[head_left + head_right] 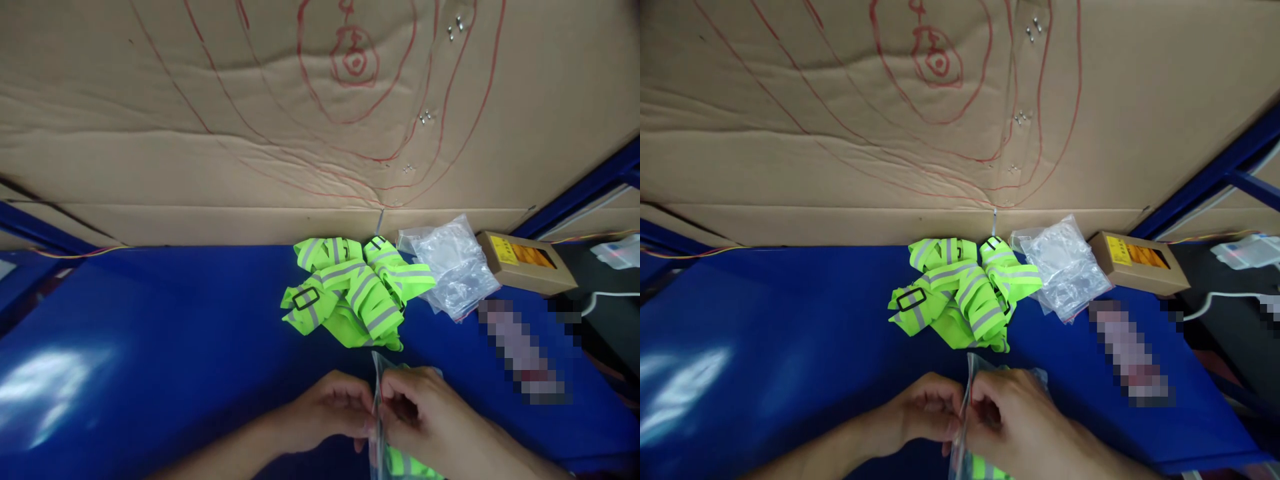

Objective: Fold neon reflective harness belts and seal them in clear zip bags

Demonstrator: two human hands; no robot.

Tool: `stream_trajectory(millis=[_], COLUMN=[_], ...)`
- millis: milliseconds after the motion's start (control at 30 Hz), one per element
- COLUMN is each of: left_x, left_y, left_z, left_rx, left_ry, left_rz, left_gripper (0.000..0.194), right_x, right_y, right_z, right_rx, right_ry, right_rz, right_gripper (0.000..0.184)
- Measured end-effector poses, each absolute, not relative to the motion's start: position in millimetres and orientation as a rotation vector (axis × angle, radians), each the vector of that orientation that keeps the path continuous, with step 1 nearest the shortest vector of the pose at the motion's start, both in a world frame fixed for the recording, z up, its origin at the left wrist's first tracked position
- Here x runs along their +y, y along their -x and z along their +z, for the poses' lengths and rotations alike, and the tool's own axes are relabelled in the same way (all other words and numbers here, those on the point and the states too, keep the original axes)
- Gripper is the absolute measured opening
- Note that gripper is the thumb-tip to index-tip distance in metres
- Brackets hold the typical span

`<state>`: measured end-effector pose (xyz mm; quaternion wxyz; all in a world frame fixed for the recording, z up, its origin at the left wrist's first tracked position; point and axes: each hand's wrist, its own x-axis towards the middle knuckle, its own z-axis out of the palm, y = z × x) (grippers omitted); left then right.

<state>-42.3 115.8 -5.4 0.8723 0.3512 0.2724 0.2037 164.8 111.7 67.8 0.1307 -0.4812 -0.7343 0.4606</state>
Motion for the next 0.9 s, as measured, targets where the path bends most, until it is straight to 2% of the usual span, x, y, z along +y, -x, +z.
stream_trajectory(millis=[167, 300, 467, 533, 600, 733, 833, 900], left_x=[115.6, 125.3, 137.5, 136.4, 134.3, 139.5, 151.2, 157.7], left_y=[42.2, 51.7, 73.6, 81.2, 87.0, 93.9, 95.3, 94.1], left_z=[1.6, 14.2, 28.8, 33.8, 38.6, 47.5, 47.8, 43.1], left_rx=[0.566, 0.615, 0.593, 0.55, 0.492, 0.422, 0.49, 0.588], left_ry=[-0.739, -0.708, -0.737, -0.767, -0.853, -1.128, -1.219, -1.264], left_rz=[0.446, 0.609, 0.809, 0.813, 0.754, 0.564, 0.505, 0.458], left_gripper=[0.043, 0.04, 0.041, 0.042, 0.04, 0.046, 0.059, 0.062], right_x=[109.5, 115.3, 124.6, 124.9, 123.6, 117.6, 111.8, 111.0], right_y=[-160.2, -172.6, -192.2, -191.2, -186.7, -179.4, -181.1, -184.5], right_z=[61.2, 62.5, 72.1, 73.4, 72.4, 67.7, 65.2, 64.5], right_rx=[-2.088, -2.023, -1.987, -1.997, -1.981, -1.78, -1.422, -1.1], right_ry=[1.336, 1.25, 1.087, 1.036, 1.02, 0.956, 0.87, 0.832], right_rz=[1.283, 1.077, 0.654, 0.617, 0.755, 1.264, 1.596, 1.739], right_gripper=[0.019, 0.025, 0.028, 0.027, 0.025, 0.025, 0.032, 0.032])
